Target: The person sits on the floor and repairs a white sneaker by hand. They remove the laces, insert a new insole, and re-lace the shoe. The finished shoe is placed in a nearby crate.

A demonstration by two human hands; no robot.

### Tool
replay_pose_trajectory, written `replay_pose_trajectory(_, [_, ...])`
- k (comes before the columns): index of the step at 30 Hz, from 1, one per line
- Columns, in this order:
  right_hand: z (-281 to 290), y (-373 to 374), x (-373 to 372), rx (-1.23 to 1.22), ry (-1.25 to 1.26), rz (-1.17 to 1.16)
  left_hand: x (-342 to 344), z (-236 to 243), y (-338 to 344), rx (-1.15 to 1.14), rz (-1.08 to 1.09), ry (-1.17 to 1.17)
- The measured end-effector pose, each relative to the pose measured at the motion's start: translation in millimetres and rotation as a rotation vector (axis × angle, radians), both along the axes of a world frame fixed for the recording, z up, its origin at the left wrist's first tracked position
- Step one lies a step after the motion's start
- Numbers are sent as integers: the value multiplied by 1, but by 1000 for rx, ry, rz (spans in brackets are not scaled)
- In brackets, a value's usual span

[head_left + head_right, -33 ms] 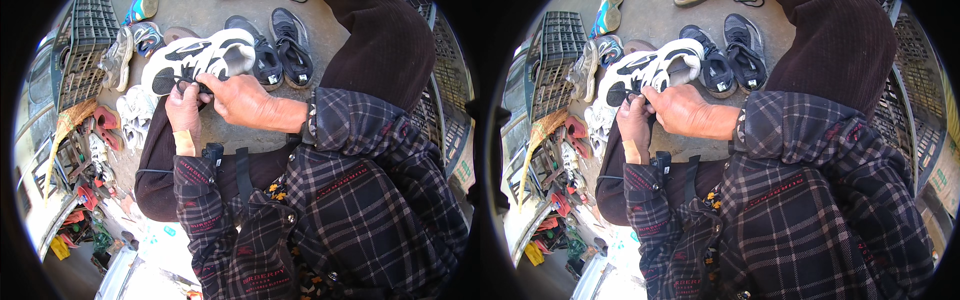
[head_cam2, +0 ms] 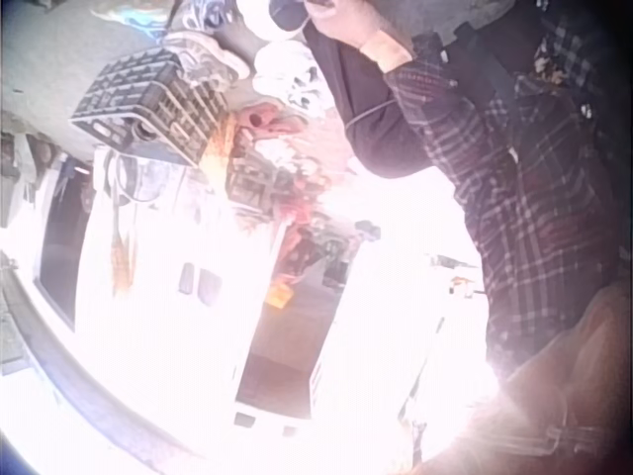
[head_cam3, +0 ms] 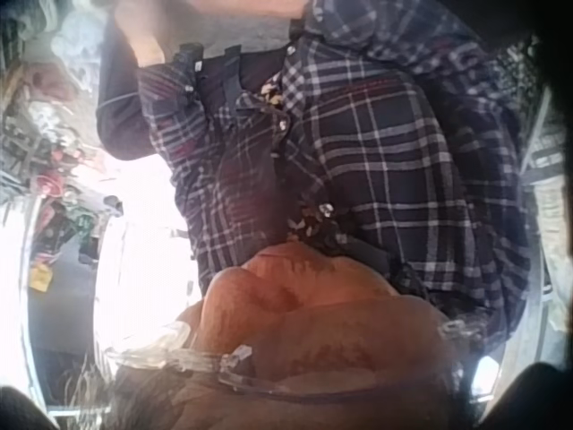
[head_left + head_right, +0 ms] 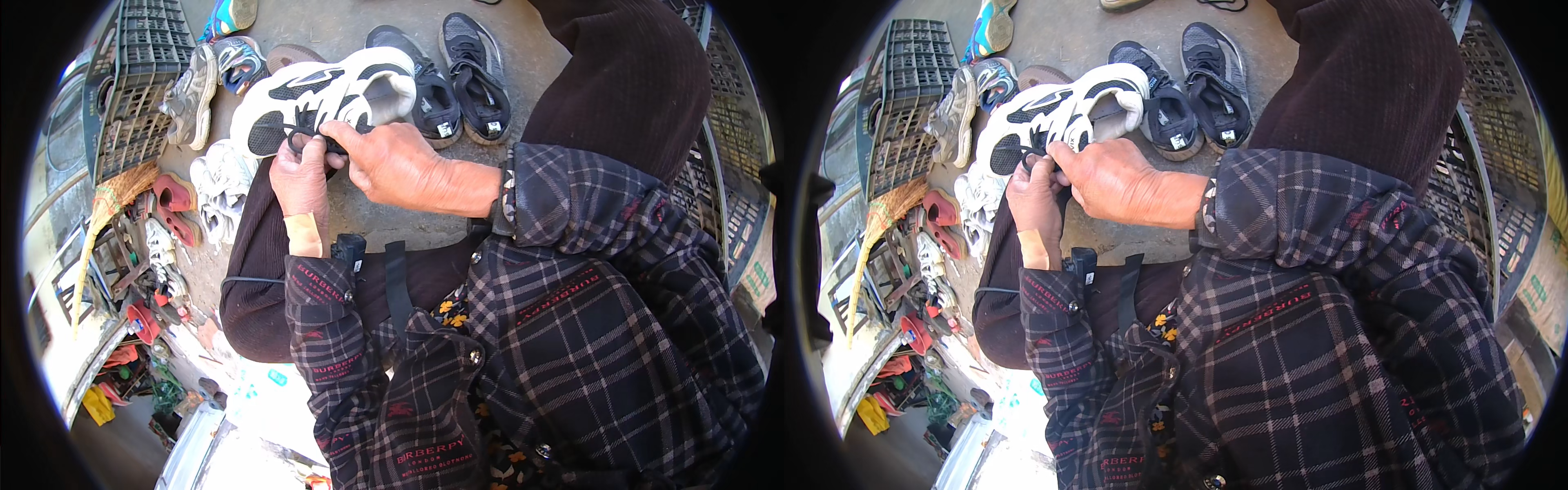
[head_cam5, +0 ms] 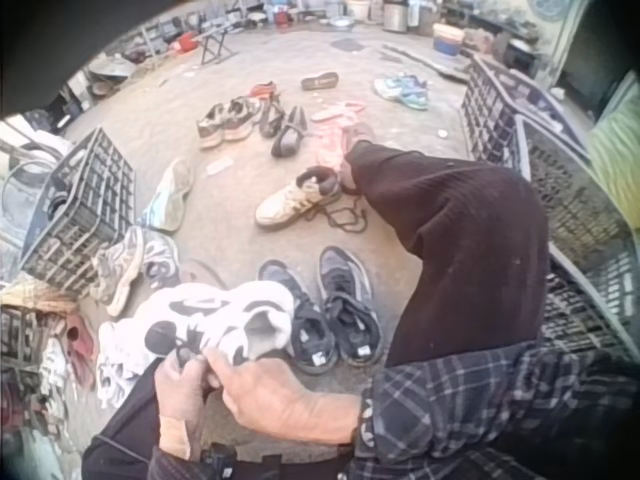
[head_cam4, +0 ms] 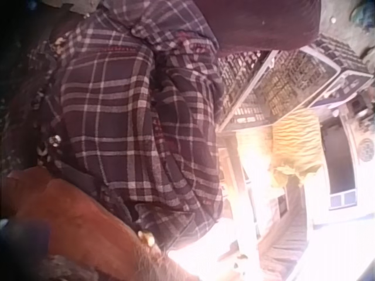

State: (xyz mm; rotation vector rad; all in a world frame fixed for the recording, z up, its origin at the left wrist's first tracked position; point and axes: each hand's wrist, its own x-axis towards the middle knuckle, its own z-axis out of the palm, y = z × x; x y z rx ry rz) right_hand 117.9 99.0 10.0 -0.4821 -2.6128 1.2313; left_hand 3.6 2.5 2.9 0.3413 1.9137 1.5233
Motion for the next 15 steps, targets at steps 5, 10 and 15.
replay_pose_trajectory(5, [-4, -1, 0, 22, 31, 8, 9, 14, 11, -270, -9, 409])
replay_pose_trajectory(10, [-6, -2, 0, -13, 72, 3, 12, 15, 10, -298, 15, 454])
replay_pose_trajectory(15, [-9, 1, -3, -69, 104, -18, 7, 6, 9, -473, -71, 779])
